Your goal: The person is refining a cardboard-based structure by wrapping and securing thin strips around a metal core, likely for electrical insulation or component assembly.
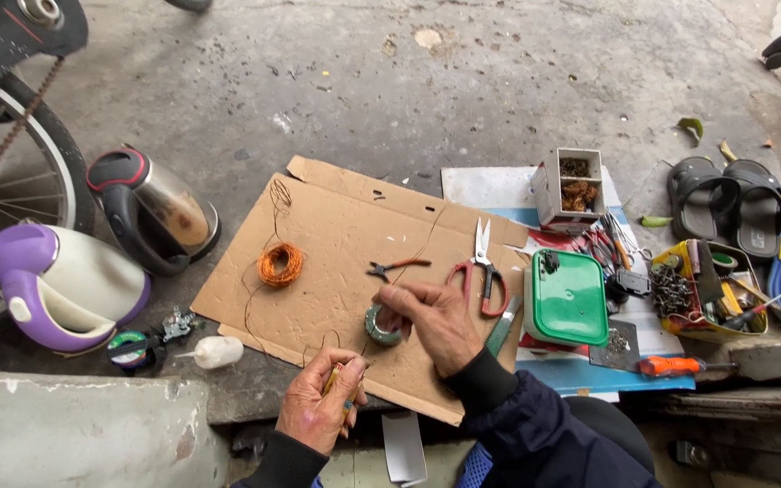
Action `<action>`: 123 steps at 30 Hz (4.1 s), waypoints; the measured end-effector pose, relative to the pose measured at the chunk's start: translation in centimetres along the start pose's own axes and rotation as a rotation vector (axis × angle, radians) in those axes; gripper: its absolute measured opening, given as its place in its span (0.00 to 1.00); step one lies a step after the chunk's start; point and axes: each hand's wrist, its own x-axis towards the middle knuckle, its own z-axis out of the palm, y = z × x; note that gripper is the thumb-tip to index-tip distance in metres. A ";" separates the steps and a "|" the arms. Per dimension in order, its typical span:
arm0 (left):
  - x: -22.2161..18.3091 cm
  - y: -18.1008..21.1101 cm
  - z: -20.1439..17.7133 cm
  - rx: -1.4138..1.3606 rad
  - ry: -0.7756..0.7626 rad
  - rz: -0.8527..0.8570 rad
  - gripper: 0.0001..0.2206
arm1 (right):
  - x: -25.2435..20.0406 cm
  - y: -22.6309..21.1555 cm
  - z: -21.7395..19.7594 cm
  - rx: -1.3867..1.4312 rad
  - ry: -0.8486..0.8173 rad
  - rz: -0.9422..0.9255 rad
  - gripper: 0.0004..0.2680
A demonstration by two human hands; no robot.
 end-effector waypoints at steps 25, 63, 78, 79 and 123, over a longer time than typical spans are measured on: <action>-0.9 -7.3 1.3 -0.320 -0.089 -0.041 0.08 | 8.5 0.6 -9.8 -0.275 0.218 -0.026 0.22; 1.1 -3.1 5.2 -0.397 -0.057 0.202 0.07 | -11.9 5.0 -11.9 0.055 0.148 0.240 0.27; -3.8 -2.8 4.7 0.012 0.054 0.302 0.04 | -14.2 7.0 -9.3 -0.173 -0.076 0.482 0.21; -3.9 -3.0 4.5 0.013 0.054 0.298 0.04 | -14.2 7.2 -9.2 -0.172 -0.076 0.486 0.21; -0.8 -7.8 3.9 -0.435 -0.254 -0.147 0.08 | -14.2 10.6 -8.6 -0.132 -0.043 0.336 0.19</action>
